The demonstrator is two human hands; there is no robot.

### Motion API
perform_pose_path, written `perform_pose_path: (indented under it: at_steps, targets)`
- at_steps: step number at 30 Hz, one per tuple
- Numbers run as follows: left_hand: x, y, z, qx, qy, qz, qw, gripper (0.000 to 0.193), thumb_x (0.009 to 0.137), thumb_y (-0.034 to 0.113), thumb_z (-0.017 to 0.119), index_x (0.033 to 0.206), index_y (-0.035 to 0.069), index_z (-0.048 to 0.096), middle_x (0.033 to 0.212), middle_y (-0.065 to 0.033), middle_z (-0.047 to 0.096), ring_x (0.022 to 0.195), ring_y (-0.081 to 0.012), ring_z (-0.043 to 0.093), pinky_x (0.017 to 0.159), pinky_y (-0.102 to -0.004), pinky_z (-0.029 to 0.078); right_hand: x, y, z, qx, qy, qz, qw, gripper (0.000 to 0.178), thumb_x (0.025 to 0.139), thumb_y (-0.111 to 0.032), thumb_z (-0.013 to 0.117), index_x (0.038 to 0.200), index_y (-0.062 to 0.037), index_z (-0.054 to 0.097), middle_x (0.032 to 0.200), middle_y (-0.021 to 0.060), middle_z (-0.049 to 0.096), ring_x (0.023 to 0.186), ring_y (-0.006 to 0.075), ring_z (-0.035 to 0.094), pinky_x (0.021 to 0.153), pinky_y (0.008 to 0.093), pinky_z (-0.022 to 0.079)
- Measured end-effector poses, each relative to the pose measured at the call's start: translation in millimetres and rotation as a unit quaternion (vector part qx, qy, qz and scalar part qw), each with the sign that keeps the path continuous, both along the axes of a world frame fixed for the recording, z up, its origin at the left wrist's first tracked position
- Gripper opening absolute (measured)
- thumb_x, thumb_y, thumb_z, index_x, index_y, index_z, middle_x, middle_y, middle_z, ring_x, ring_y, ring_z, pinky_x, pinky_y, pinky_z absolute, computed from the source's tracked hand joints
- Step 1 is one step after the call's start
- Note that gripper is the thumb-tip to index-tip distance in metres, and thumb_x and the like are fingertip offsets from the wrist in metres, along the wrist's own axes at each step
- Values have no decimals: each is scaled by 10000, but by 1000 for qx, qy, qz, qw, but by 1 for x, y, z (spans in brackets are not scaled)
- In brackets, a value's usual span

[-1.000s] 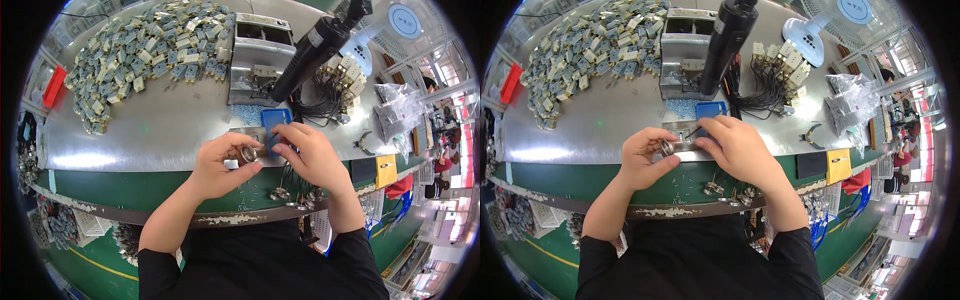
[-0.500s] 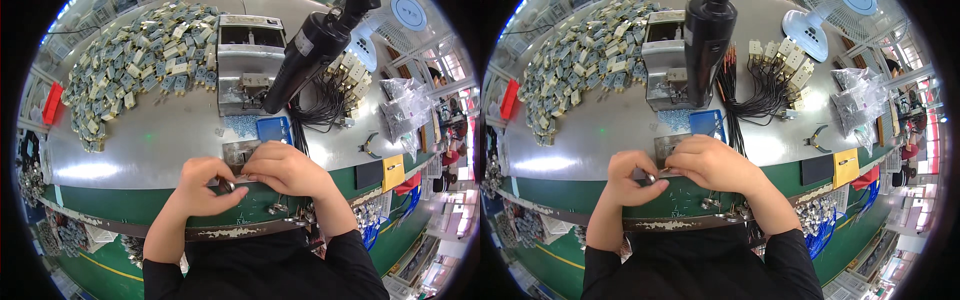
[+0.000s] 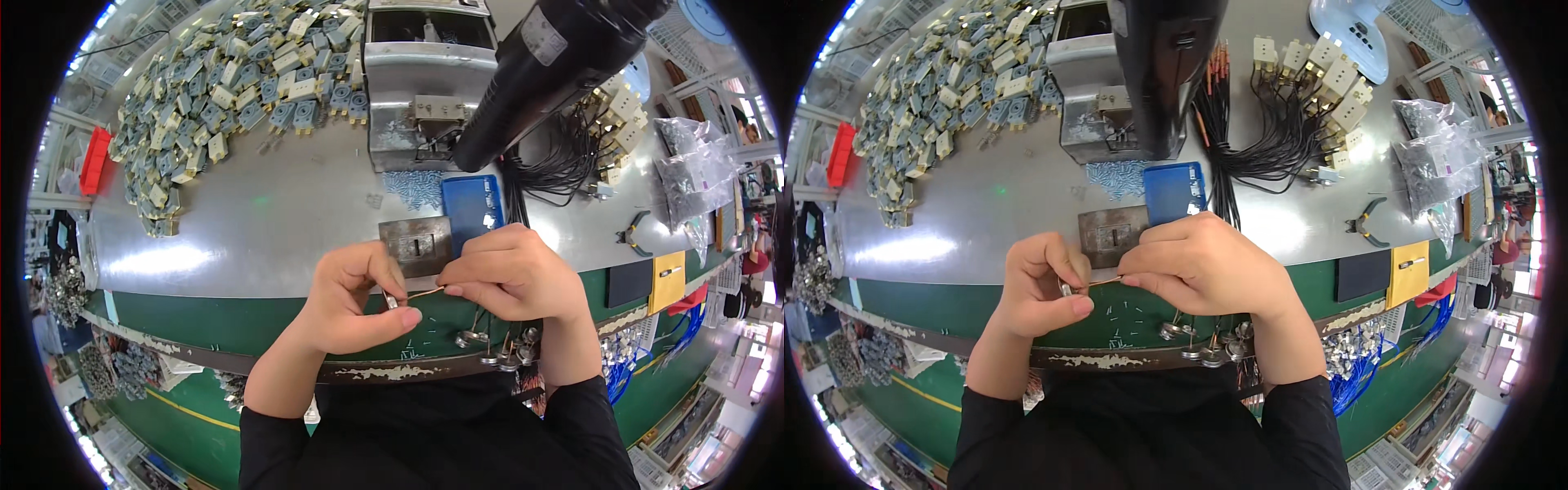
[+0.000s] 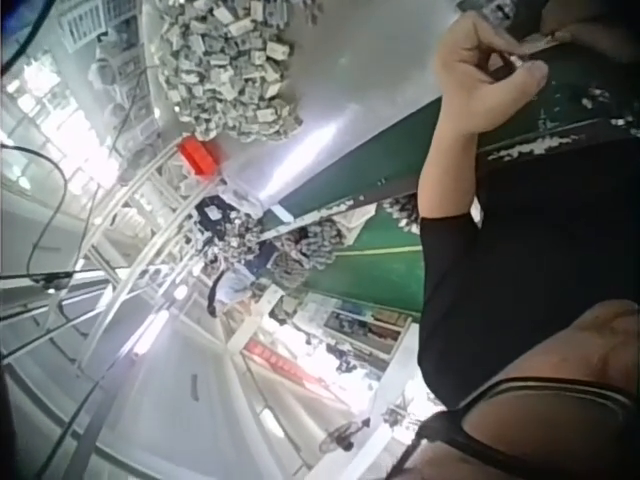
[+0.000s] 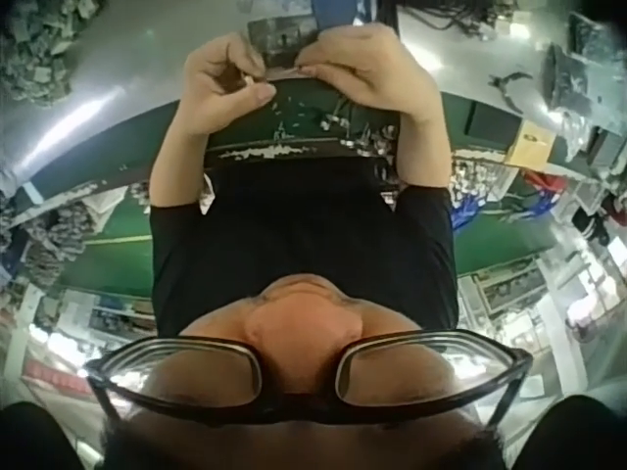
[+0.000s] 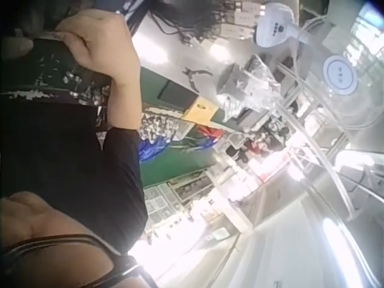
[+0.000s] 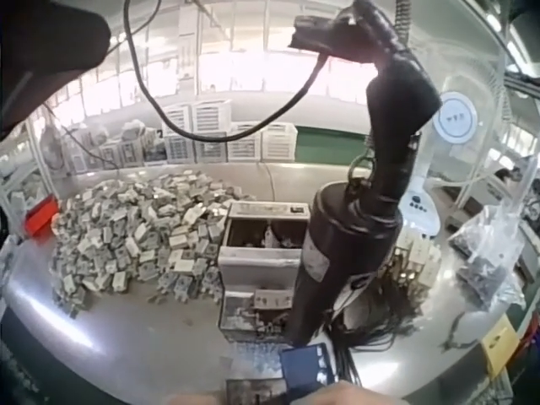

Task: Manually assembling electronic components by inserting wires and using a power tool to secure parts.

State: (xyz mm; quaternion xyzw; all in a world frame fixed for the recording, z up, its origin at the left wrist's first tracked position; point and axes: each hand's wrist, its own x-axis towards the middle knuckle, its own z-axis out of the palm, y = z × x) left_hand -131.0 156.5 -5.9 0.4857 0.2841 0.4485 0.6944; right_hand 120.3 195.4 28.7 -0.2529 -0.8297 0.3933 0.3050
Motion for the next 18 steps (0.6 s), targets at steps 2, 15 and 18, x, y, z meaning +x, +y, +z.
perform_pose_path:
  at_steps: [2, 15, 18]
  targets:
    - [-4, 1, -5, 14, -4, -19, 1000, 300, 792, -42, 821, 856, 45, 542, 775, -89, 660, 685, -144, 604, 636, -275, 451, -4, -2, -3, 2, 15, -14, 1000, 144, 795, -27, 816, 936, -35, 789, 673, 59, 630, 567, 237, 608, 500, 350, 437]
    - [8, 0, 2, -75, 48, -47, 995, 316, 996, 23, 668, 1259, -148, 630, 1096, -220, 750, 1010, -300, 767, 932, -397, 618, 1, -6, -5, -11, 79, -62, 995, 131, 768, -19, 832, 894, -21, 796, 682, 78, 673, 552, 212, 597, 506, 320, 430]
    - [10, 1, 1, -83, -5, -80, 993, 347, 1040, 89, 635, 1284, -156, 608, 1119, -231, 745, 1029, -323, 766, 936, -429, 624, 3, -6, -6, -62, 92, -64, 992, 108, 790, -14, 825, 893, -6, 792, 722, 85, 710, 605, 175, 620, 526, 304, 436]
